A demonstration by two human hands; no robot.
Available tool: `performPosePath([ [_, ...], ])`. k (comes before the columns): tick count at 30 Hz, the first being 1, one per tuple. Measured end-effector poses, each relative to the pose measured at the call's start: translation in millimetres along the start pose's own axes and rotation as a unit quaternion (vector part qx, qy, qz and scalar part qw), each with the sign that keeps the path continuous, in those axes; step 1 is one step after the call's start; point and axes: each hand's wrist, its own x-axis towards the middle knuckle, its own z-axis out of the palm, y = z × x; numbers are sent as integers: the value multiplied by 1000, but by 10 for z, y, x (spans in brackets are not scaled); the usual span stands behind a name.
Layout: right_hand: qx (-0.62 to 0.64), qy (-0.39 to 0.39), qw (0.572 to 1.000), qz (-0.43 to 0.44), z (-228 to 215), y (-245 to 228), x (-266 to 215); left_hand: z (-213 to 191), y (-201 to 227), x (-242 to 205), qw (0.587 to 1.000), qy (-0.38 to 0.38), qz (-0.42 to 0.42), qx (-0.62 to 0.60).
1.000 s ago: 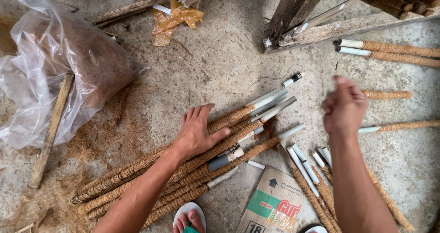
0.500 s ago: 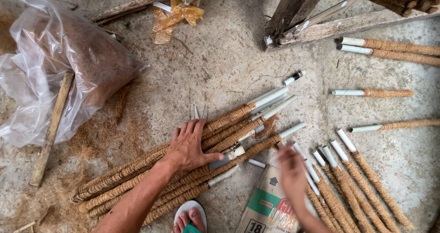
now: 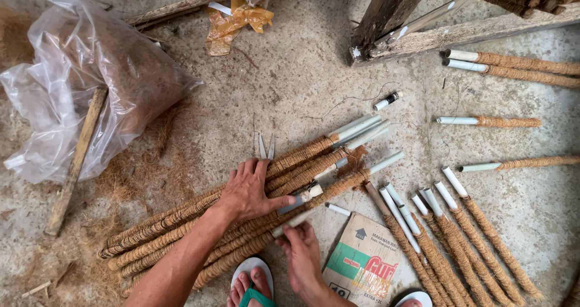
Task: The person is assembling brooms by wrapping natural fibers around white PVC pipes. They use a small spool of black wire to secure the fibers to the pipe ends and use scissors to cut the wire. The person works on multiple brooms, stacking the finished ones on a wooden rack.
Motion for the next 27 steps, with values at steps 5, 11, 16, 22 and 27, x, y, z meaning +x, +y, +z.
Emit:
performPosePath([
  [5, -3, -14, 1000, 4, 70, -11, 33, 45, -57, -47, 1000, -17, 15, -9],
  [11, 7, -20, 1000, 8, -11, 82, 73, 24, -33, -93, 999, -51, 9, 5],
  [16, -40, 11, 999, 20, -12, 73, 68, 14, -14, -134, 995, -94, 18, 29],
  [22, -39, -12, 999, -4, -29, 49, 125, -57, 59, -168, 986, -149, 14, 74],
  [27, -38, -11, 999, -2, 16, 8, 111, -58, 194, -351, 979, -110, 27, 169],
])
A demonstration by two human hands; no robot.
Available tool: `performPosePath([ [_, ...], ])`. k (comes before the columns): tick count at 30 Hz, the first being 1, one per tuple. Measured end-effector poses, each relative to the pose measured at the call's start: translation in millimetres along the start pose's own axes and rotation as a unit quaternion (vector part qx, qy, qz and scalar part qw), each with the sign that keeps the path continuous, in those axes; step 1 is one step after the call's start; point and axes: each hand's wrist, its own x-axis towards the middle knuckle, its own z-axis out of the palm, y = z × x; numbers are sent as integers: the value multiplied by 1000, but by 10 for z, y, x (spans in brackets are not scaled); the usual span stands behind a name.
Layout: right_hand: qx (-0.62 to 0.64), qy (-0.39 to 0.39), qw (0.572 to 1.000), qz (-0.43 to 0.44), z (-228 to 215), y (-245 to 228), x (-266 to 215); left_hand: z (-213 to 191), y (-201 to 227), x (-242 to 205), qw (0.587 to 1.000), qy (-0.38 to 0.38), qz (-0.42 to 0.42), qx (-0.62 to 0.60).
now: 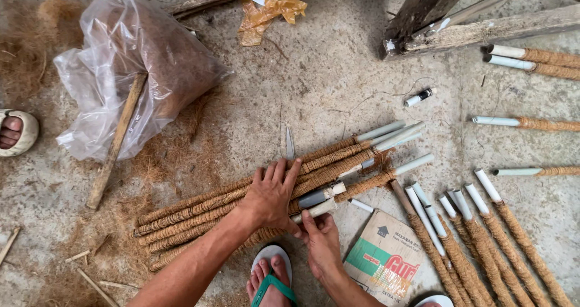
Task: The person is assembling brooms by wrapping natural fibers around white PVC pipes. They use a small spool of black wire to secure the fibers to the pipe ends and use scissors to cut the wire. The person works on multiple brooms, stacking the finished ones on a wooden rack.
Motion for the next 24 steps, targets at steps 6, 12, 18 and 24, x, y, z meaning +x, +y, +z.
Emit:
performPosePath([
  [6, 31, -14, 999, 2, 31, -75, -43, 202, 95, -41, 996, 80, -6, 33],
  [12, -80, 3, 995, -65, -19, -86, 99, 224, 46, 9, 986, 161, -10, -39],
  [18, -44, 49, 993, -96, 187, -74, 40, -12, 4, 136, 996, -9, -46, -70],
  [24, -56, 20, 997, -42, 234, -291, 66, -10, 34, 89, 997, 24, -40, -61],
])
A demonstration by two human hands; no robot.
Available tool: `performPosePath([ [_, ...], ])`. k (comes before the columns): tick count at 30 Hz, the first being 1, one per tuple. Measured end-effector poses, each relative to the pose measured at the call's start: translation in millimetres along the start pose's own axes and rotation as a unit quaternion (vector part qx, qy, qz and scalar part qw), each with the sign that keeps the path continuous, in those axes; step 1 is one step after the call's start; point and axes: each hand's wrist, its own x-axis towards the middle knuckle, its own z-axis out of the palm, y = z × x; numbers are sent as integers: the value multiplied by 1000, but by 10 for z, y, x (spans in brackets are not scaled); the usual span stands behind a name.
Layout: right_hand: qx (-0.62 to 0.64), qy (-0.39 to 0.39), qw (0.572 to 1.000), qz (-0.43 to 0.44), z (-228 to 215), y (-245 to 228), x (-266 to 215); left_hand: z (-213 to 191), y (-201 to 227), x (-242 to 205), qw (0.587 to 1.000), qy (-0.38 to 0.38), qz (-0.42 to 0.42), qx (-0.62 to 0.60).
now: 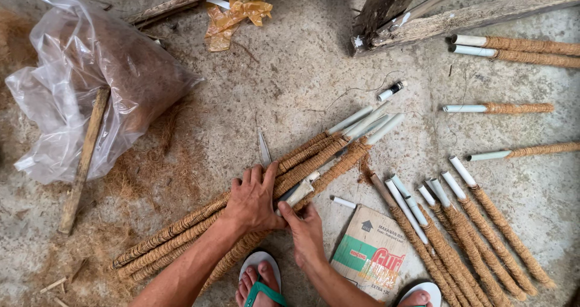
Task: The person is assembling brooms by wrapping natural fibers around white PVC pipes. They use a small spool of black wire to secure the fibers to the pipe ends and use scissors to cut the wire. The person works on multiple brooms, stacking the finished ones on a wooden rack.
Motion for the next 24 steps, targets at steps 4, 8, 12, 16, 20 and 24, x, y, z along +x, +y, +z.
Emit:
performPosePath([
  [4, -11, -69, 997, -17, 0, -119, 12, -35, 21, -13, 1000, 10, -2, -23],
  [8, -36, -56, 998, -18, 72, -163, -6, -65, 21, -77, 996, 6, -3, -93],
  [12, 32, -80, 994, -74, 205, -232, -118, -130, -33, -114, 988, 30, -6, -153],
  [16, 29, 15, 999, -37, 340, -346, -118, -196, -17, -53, 986, -16, -27, -166],
  [20, 63, -3, 995, -76, 343, -314, -133, -243, -50, -20, 984, -48, -38, -169],
  [24, 68, -34, 996, -35, 321, -326, -42, -242, -110, 39, 980, -45, -7, -192],
])
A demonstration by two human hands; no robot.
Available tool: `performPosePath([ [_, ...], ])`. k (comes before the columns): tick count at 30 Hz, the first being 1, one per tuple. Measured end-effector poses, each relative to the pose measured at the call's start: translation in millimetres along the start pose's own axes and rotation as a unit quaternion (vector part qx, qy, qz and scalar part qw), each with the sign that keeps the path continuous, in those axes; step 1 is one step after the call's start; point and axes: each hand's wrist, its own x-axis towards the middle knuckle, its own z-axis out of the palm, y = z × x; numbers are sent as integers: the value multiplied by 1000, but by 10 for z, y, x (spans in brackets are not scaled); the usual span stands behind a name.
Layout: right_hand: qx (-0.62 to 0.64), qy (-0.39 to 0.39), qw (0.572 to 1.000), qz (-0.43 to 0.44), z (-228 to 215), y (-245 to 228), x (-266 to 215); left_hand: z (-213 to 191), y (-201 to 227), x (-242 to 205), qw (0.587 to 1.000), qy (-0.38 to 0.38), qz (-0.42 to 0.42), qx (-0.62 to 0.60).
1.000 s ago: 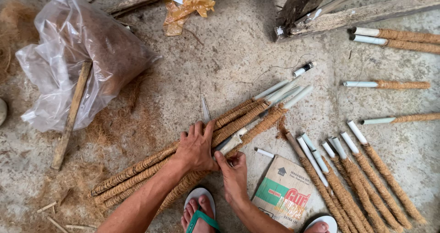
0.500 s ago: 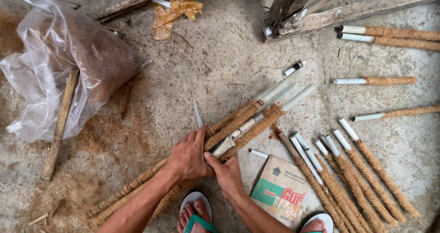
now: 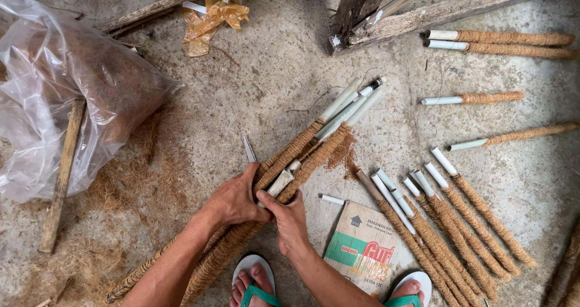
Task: The person is assembling brooms by wrapping natural fibers around white PVC pipes. They use a small spool of black wire to secure the fibers to the pipe ends and use scissors to cut the wire. The person works on multiple brooms, stacking the finished ones on a wooden rack.
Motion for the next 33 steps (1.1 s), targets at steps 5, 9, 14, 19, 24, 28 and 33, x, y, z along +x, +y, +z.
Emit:
performPosePath([
  [5, 6, 35, 999, 19, 85, -43, -13, -53, -35, 2, 998, -34, 7, -55],
  [9, 60, 10, 997, -40, 224, -50, -100, -33, -161, -55, 990, -38, 68, -117],
  [14, 73, 14, 995, -61, 442, -135, -226, -96, -323, -25, 981, -57, 89, -162],
  [19, 22, -11, 996, -87, 589, -245, -325, -182, -495, 46, 953, -120, 102, -260],
  [24, -74, -62, 987, -125, 653, -412, -432, -39, -924, 238, 907, -90, 207, -356],
  [28, -78, -101, 978, -166, 627, -417, -426, 335, -1496, 566, 849, -153, 64, -502],
  [33, -183, -130, 969, -107, 412, -294, -346, 708, -1823, 787, 773, -181, 99, -600],
])
